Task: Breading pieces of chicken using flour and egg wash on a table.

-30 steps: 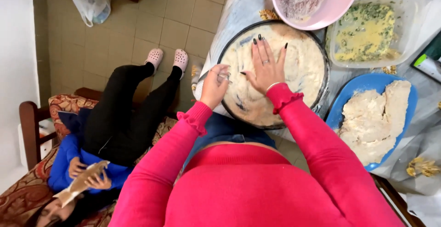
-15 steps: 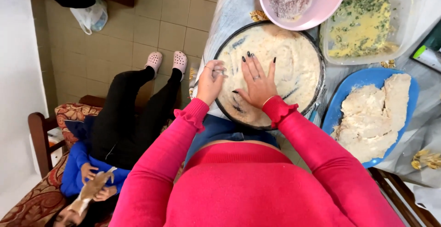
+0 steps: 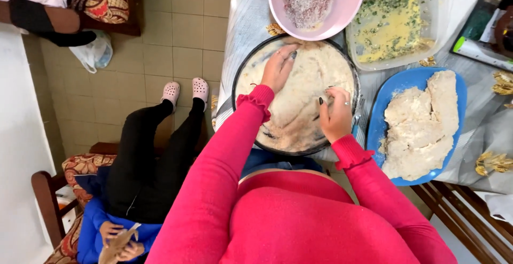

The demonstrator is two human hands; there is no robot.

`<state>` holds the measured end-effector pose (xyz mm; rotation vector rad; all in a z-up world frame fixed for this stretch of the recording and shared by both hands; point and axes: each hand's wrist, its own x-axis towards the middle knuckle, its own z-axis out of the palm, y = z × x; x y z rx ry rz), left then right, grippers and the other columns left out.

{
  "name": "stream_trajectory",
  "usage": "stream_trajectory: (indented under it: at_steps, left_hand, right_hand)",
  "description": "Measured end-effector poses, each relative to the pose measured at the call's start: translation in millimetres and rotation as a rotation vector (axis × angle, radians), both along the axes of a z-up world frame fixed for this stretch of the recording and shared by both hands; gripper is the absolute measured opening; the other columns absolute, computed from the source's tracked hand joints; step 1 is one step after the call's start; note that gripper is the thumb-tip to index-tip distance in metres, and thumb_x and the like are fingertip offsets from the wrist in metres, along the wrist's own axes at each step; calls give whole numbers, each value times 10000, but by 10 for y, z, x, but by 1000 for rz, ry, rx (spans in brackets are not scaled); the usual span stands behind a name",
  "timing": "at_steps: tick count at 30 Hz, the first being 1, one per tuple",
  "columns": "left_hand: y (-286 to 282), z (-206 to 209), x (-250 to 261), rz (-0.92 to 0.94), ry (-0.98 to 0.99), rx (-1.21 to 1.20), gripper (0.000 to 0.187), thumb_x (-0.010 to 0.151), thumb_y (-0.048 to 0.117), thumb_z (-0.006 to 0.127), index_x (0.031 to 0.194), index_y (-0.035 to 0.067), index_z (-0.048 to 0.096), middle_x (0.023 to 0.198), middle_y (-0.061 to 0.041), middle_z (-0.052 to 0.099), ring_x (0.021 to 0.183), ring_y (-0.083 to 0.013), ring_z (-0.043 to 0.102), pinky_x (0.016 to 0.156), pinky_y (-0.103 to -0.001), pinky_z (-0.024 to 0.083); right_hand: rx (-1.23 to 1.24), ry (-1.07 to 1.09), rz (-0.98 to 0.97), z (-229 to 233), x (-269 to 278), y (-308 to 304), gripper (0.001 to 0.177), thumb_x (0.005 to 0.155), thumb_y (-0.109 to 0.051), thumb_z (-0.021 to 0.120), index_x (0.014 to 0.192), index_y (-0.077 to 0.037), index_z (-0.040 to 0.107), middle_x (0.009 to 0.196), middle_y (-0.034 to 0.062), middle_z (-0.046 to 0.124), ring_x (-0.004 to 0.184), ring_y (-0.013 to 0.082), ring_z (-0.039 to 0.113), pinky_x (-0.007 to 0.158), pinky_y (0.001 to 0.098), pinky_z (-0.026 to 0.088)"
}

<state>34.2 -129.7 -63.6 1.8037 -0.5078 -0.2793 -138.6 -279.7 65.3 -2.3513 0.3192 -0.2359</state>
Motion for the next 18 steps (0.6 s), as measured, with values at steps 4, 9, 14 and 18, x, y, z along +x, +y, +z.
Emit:
stream_trajectory:
  at_steps: [4, 9, 14, 18]
  left_hand:
    - [-192, -372, -106, 15, 371, -210, 313, 1066, 131, 544, 1331, 3, 651, 1294, -109, 688, 1236, -243, 610, 1108, -351, 432]
    - [73, 498, -40, -13, 943, -608, 442, 1114, 238, 424, 1348, -74, 632, 1262, -121, 678, 1161, -225, 622, 1059, -400, 473]
    - [494, 898, -238, -307, 876, -619, 415, 1087, 206, 405, 1344, -64, 589, 1347, -135, 674, 1271, -212, 648, 1127, -340, 474]
    - [848, 596, -430, 8, 547, -360, 346, 1041, 70, 486, 1348, -53, 589, 1297, -151, 667, 1232, -225, 637, 1067, -328, 488]
  right_hand:
    - [96, -7, -66, -33, -135, -56, 270, 923, 8, 613, 1191, 18, 577, 1166, 200, 578, 1048, 351, 594, 931, 417, 505]
    - [116, 9, -42, -58, -165, -101, 233, 924, -8, 618, 1154, 0, 584, 1144, 194, 568, 1009, 340, 611, 894, 425, 514]
    - [-26, -30, 52, 116, 221, 7, 267, 933, -36, 630, 1190, 9, 578, 1199, 203, 584, 1108, 392, 581, 971, 472, 483]
    - [-181, -36, 214, 181, 813, 332, 513, 952, -138, 612, 1420, 40, 501, 1512, 245, 484, 1400, 403, 462, 1171, 519, 359]
